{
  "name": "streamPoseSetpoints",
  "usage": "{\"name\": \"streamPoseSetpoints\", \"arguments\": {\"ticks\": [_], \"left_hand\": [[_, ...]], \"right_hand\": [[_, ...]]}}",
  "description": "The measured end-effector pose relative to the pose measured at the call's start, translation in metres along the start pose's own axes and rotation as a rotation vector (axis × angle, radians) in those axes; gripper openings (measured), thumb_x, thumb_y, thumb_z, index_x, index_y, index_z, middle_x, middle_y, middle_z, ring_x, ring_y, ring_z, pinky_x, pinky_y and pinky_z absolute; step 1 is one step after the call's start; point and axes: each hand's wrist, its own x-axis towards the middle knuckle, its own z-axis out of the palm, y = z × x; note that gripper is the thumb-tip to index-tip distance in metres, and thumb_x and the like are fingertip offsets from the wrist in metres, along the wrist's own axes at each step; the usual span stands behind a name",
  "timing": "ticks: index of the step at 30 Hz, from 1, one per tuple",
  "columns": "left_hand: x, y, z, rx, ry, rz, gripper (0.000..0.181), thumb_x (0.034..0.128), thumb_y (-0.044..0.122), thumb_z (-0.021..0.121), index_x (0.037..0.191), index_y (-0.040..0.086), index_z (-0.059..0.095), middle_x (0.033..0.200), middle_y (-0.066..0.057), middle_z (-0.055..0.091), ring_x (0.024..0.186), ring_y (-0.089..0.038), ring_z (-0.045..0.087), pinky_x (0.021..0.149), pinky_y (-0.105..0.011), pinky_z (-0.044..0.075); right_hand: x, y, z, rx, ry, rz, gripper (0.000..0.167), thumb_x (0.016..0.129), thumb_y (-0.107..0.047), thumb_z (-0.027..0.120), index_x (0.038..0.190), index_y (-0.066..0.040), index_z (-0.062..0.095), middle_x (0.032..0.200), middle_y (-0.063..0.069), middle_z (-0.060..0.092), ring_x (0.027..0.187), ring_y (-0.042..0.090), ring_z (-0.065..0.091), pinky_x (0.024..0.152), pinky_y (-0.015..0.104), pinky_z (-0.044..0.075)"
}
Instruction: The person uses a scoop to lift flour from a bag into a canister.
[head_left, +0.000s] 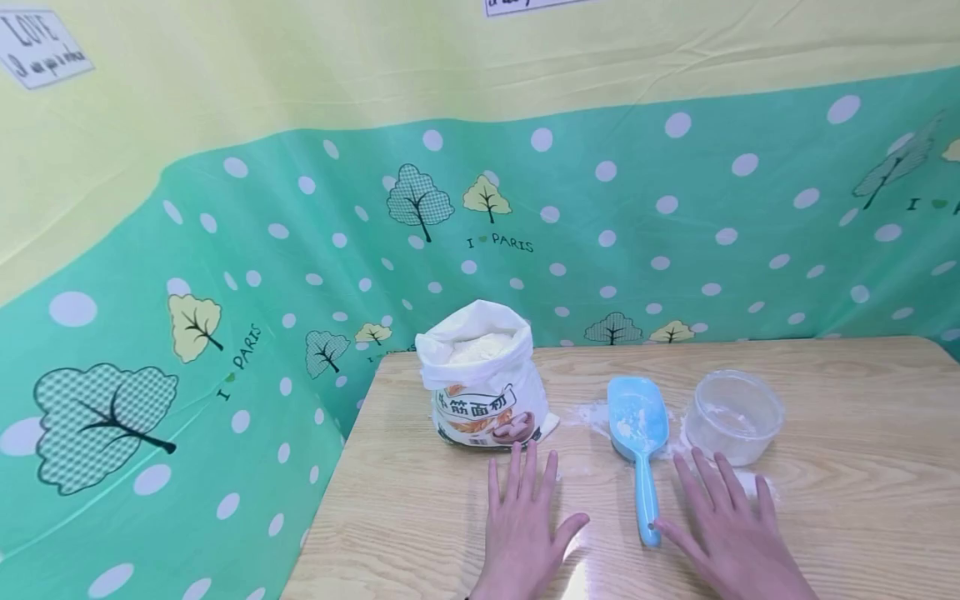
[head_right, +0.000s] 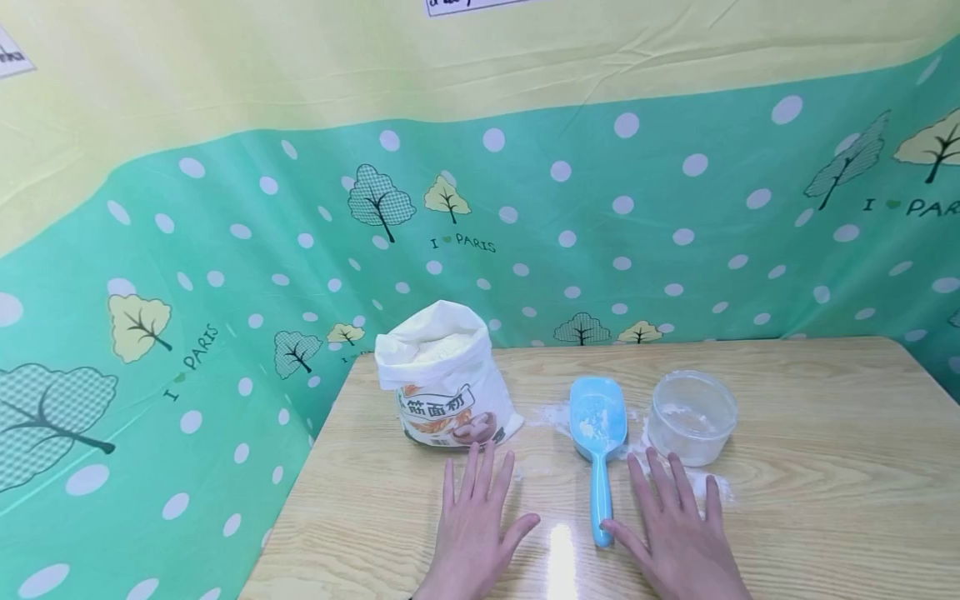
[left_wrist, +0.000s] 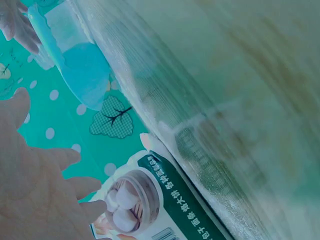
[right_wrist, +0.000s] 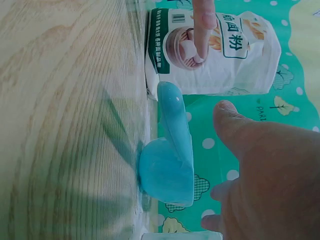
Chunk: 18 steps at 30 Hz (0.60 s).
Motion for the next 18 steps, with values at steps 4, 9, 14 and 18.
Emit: {"name": "streamPoseSetpoints", "arguments": {"ticks": [4,9,14,18], "left_hand": [[-0.0005,0.0001,-0.0003,0.002,-0.002,0.002,0.079,0.0935,0.069,0.043,0.155,0.020,0.035,0.163,-0.009,0.022,0.150,-0.032,0.022,0.119,-0.060,0.018],[-0.0004,0.0001,0.0002,-0.006,-0.017,0.001,0.079,0.0942,0.068,0.043,0.156,0.021,0.031,0.164,-0.009,0.021,0.151,-0.032,0.020,0.120,-0.060,0.016],[0.0000,-0.0001,0.0003,-0.014,-0.003,0.003,0.078,0.0941,0.067,0.044,0.155,0.020,0.033,0.164,-0.009,0.022,0.151,-0.032,0.021,0.120,-0.060,0.017],[0.0006,0.0002,-0.0005,-0.031,-0.006,0.004,0.078,0.0942,0.067,0.045,0.154,0.019,0.035,0.163,-0.009,0.022,0.151,-0.032,0.021,0.120,-0.060,0.016]], "right_hand": [[-0.0006,-0.0003,-0.0005,0.008,-0.014,0.008,0.087,0.094,-0.057,0.056,0.158,-0.010,0.022,0.156,0.023,0.031,0.147,0.044,0.016,0.116,0.064,-0.020],[-0.0003,-0.0010,-0.0006,0.029,-0.051,0.023,0.087,0.095,-0.057,0.054,0.158,-0.010,0.019,0.157,0.024,0.029,0.148,0.045,0.016,0.116,0.068,-0.017],[0.0007,-0.0023,-0.0005,0.050,-0.052,0.028,0.086,0.095,-0.057,0.055,0.158,-0.009,0.021,0.157,0.024,0.029,0.145,0.046,0.021,0.116,0.072,-0.007],[0.0021,-0.0031,-0.0011,0.083,-0.047,0.026,0.085,0.095,-0.055,0.056,0.157,-0.008,0.023,0.157,0.023,0.031,0.144,0.046,0.024,0.115,0.074,0.006]]}}
